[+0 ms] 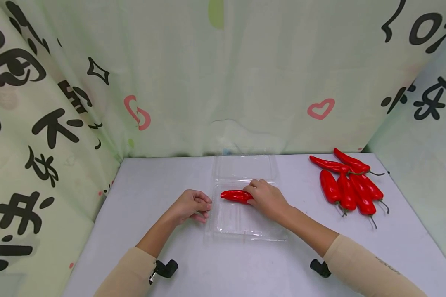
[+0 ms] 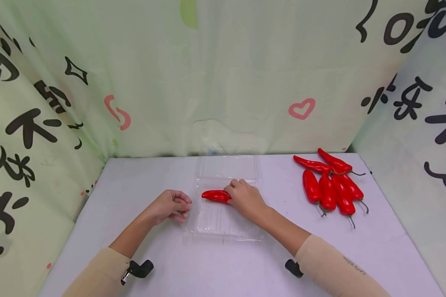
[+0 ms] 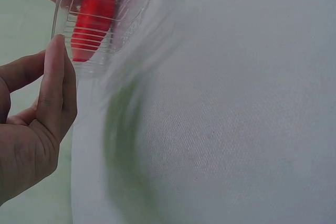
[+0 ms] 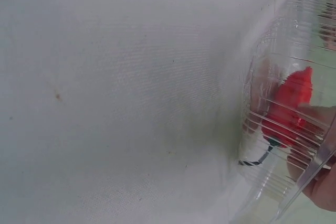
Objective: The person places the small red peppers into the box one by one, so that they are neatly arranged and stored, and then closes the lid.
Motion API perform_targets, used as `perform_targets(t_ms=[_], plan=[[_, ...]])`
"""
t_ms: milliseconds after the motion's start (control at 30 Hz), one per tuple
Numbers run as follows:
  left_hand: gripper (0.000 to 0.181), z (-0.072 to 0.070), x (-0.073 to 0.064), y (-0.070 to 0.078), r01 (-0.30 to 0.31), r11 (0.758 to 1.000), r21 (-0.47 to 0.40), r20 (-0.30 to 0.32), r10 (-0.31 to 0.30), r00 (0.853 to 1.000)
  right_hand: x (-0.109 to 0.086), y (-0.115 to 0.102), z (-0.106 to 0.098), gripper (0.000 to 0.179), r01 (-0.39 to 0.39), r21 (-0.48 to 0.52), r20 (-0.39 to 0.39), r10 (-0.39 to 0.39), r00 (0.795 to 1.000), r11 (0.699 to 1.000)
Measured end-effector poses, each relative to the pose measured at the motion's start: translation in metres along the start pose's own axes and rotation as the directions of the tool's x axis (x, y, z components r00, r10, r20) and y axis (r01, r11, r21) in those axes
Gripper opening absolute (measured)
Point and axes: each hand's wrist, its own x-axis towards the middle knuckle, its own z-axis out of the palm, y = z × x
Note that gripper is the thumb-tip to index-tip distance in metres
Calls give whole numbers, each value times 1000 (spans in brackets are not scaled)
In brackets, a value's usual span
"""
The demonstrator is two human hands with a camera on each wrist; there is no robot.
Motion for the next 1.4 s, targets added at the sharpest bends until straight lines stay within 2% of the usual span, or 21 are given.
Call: perform_targets(t_ms=[333,500,700,833,1133,1400], plan=[[18,0,2,-2,-9,1000,-3,-1,9,1000,-4,5,-5,36,-8,88,3,8,1000,996],[16,1,2,-2,-7,1000,2,-11,7,1000,-8,9,-10,41,-14,127,7,13,1000,992],[14,3,1,-1,4,1000,-3,-24,-4,1000,-15,15,-20,49,-33,153,4,33,999,988],[13,3,1,0,9,1000,-7,-29,-9,1000,-22,21,-30,50,-38,174,-26,43,999,984],[14,3,2,0,11,1000,2,-27,-11,1000,-39,43,-45,54,-74,201,-100,95,990,977],[15,3,2,-1,8,1000,-1,-25,-8,1000,-55,65,-49,58,-154,209,-115,180,977,966]])
